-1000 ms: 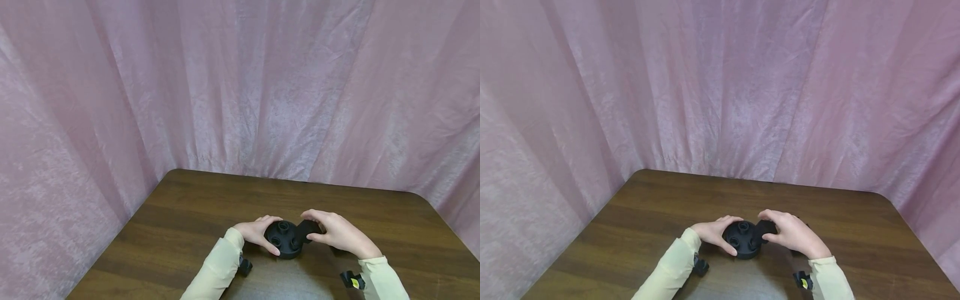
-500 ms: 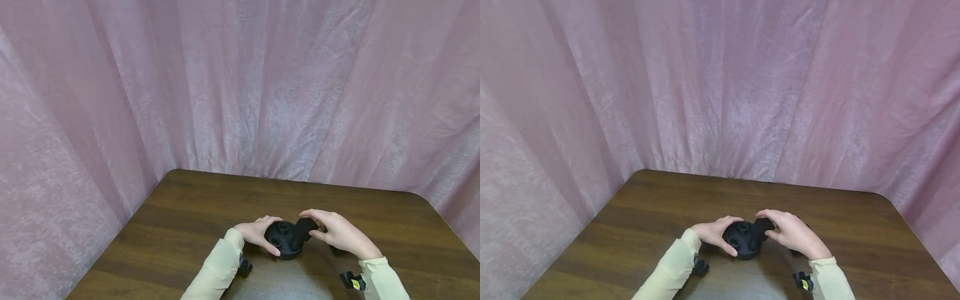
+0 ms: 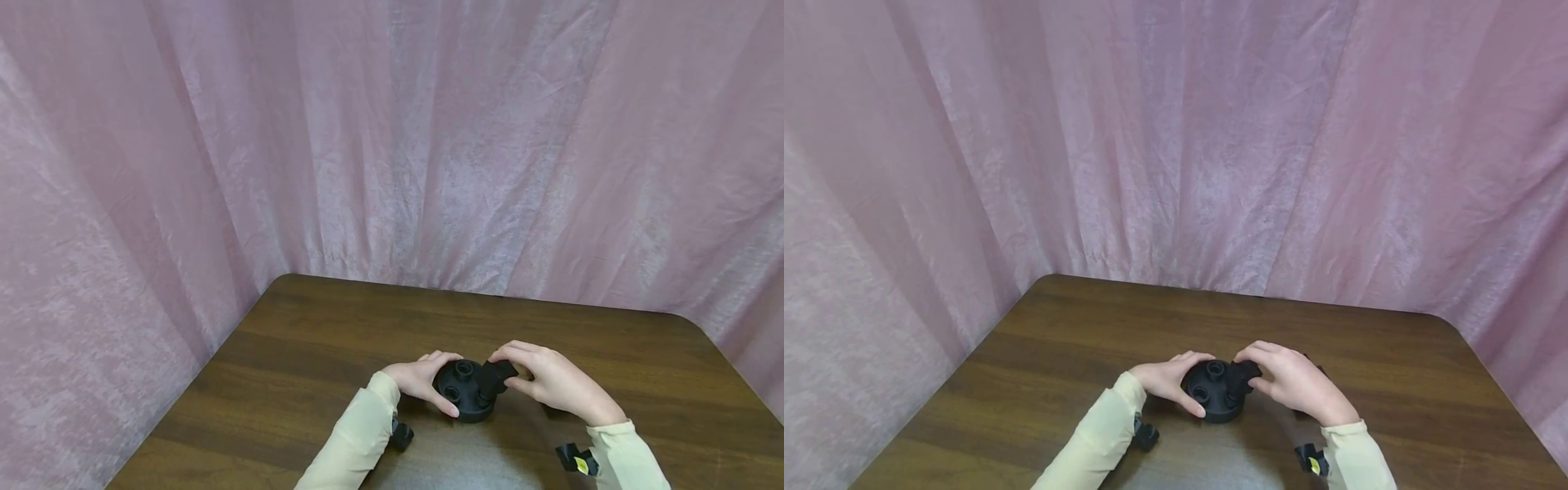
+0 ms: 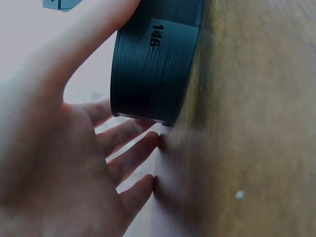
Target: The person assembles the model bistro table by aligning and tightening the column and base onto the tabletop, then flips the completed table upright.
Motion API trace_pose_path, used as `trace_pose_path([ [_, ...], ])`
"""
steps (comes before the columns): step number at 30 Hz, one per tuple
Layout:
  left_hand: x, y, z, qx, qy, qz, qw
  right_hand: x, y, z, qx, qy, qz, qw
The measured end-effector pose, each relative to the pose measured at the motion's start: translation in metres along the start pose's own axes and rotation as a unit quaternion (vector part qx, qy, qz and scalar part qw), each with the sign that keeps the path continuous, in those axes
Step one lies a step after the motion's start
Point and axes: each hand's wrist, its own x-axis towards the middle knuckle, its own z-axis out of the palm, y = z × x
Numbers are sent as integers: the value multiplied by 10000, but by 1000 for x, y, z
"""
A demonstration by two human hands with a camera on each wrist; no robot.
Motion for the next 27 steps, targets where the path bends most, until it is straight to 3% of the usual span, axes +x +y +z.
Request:
trace_pose_path([
  [10, -1, 0, 0, 38, 104, 64, 9999, 2, -5, 2, 520, -497, 42, 9974],
  [19, 0, -1, 0, 70, 36, 35, 10000, 1, -2, -6, 818, -721, 670, 9918],
  [27, -1, 1, -1, 66, -1, 40, 10000, -3, -1, -7, 567, -734, 310, 9952],
])
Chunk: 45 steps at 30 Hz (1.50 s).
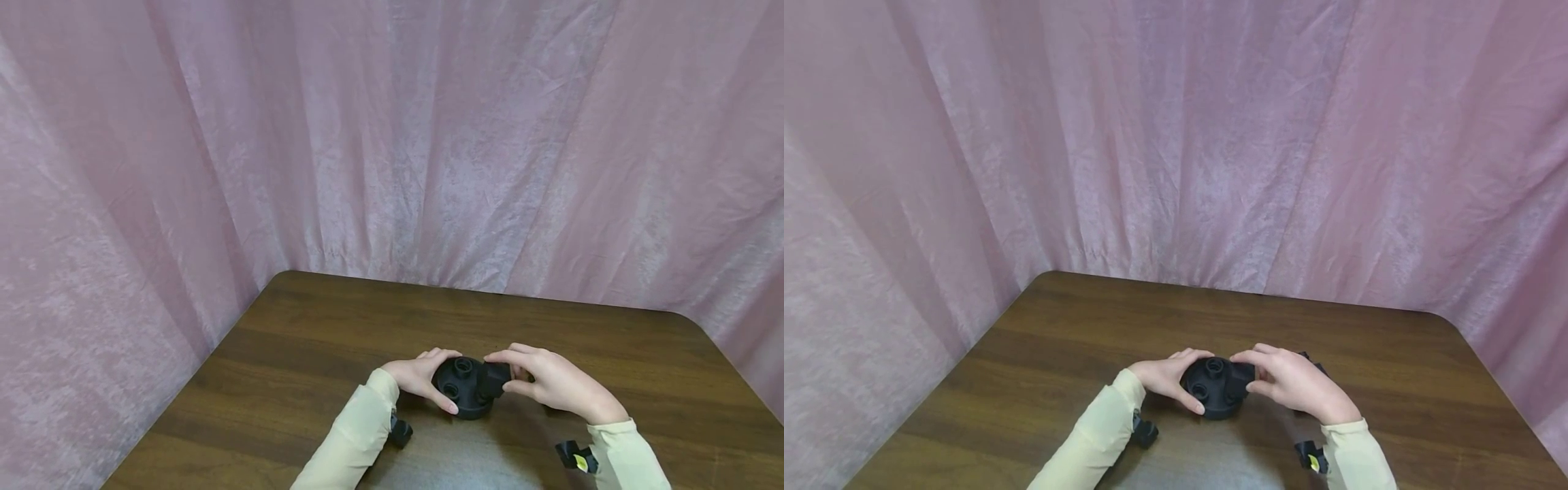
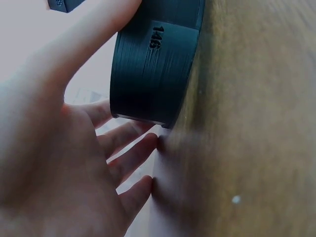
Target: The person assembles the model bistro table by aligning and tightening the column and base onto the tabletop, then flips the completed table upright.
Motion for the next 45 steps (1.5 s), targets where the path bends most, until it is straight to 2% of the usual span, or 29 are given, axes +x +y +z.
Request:
trace_pose_path([
  [6, 0, 0, 0, -19, -13, -5, 10000, 1, -1, -2, 187, -83, 47, 9998],
  [14, 0, -1, 0, 0, 31, 82, 10000, -1, 4, 0, 189, 114, -43, 9997],
  [22, 1, -1, 0, 31, 46, 30, 10000, 7, 2, 15, -610, 502, 542, 9954],
  [27, 1, 0, 2, -11, 63, -35, 10000, 10, 3, 20, -321, 384, 632, 9967],
  [34, 2, -1, 3, -28, 35, 67, 10000, 6, 9, 17, -41, 316, 480, 9983],
  [36, 1, -1, 3, -55, 26, 5, 10000, 5, 10, 16, -25, 286, 389, 9988],
  [41, 1, -1, 2, -86, 32, -149, 9998, 5, 11, 13, -126, 277, 280, 9991],
  [45, 1, 0, 2, -97, 52, -79, 9999, 4, 12, 14, -245, 312, 18, 9992],
])
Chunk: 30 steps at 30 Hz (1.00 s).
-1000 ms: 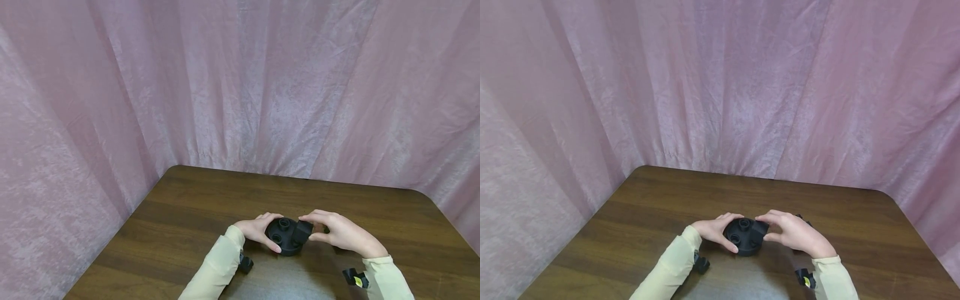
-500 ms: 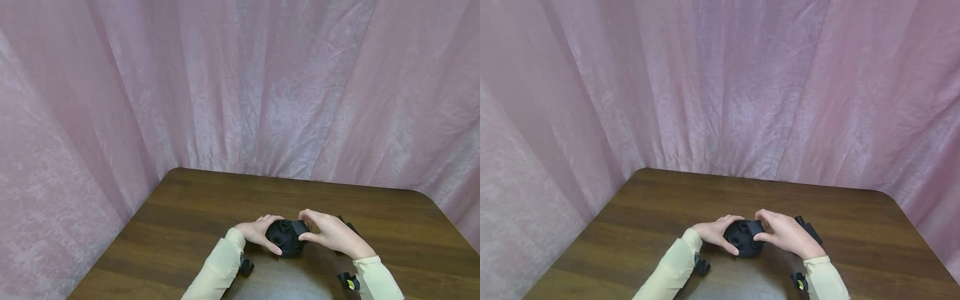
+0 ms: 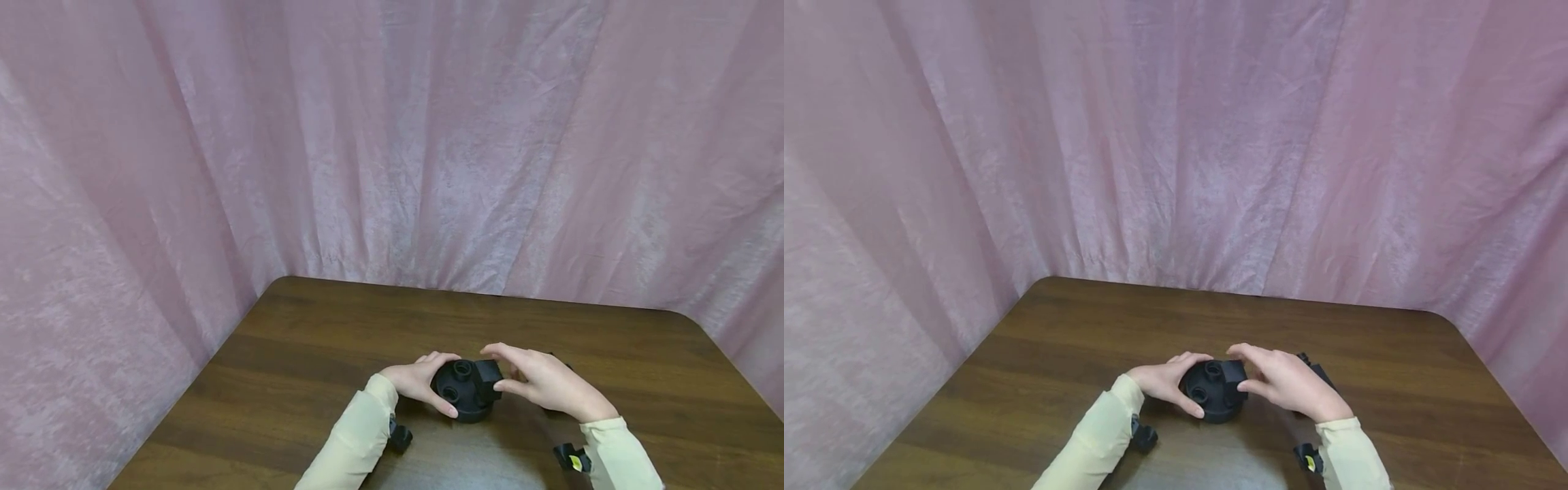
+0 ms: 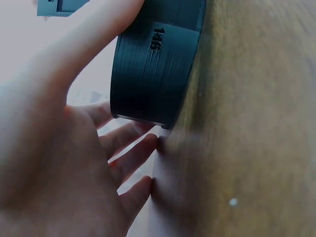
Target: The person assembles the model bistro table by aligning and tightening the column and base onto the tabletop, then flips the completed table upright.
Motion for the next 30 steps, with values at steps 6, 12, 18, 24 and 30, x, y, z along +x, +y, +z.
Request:
trace_pose_path([
  [6, 0, 0, 1, 91, 28, 148, 9998, -1, -1, 2, -40, -2, -155, 9999],
  [12, -1, 3, 1, 147, 7, 158, 9998, -1, 0, 1, 76, 7, 282, 9996],
  [18, -2, 3, 1, 125, -6, 151, 9998, -1, 1, 3, 172, 171, 271, 9993],
  [24, -1, 3, 1, 84, 36, 198, 9998, 3, -3, 6, 222, 19, 719, 9972],
  [30, -1, 3, 2, 75, -13, 210, 9997, 4, -6, 11, 410, -105, 634, 9971],
])
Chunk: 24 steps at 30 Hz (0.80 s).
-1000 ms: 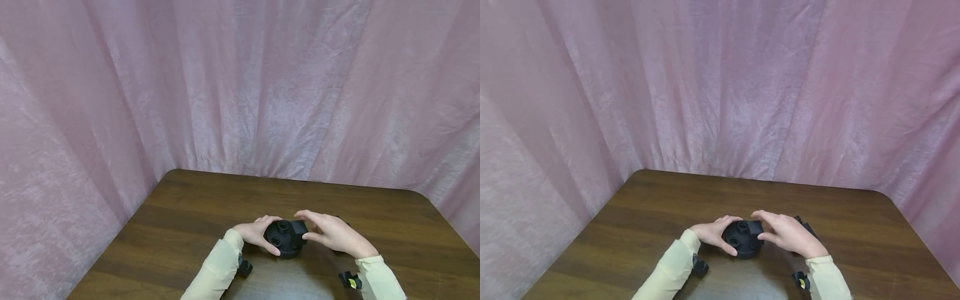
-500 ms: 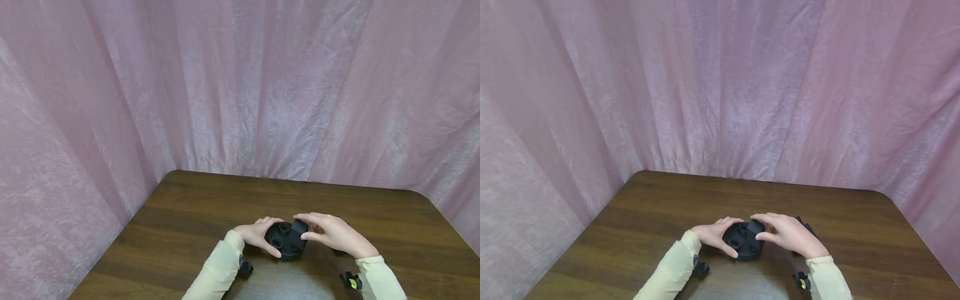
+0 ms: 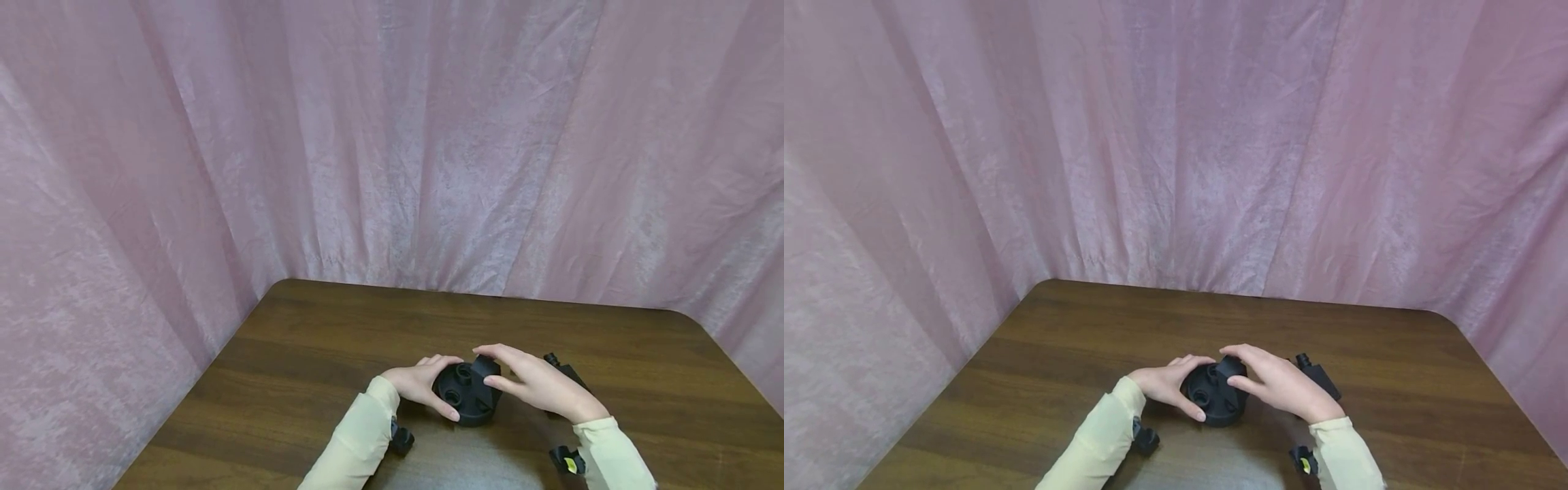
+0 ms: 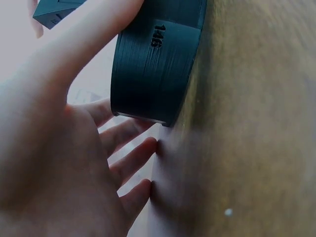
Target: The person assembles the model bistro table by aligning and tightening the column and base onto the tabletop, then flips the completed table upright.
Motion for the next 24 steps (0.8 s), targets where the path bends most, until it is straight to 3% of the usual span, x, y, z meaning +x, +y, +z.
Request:
trace_pose_path([
  [5, 1, 0, 0, 35, -23, -4, 10000, -2, 3, 1, -160, 112, -186, 9996],
  [15, 0, 1, 0, 35, 41, 26, 10000, -2, 2, -5, -675, 125, -31, 9976],
  [24, -1, 0, 0, -19, 39, 0, 10000, -4, 5, -6, -477, 250, -105, 9985],
])
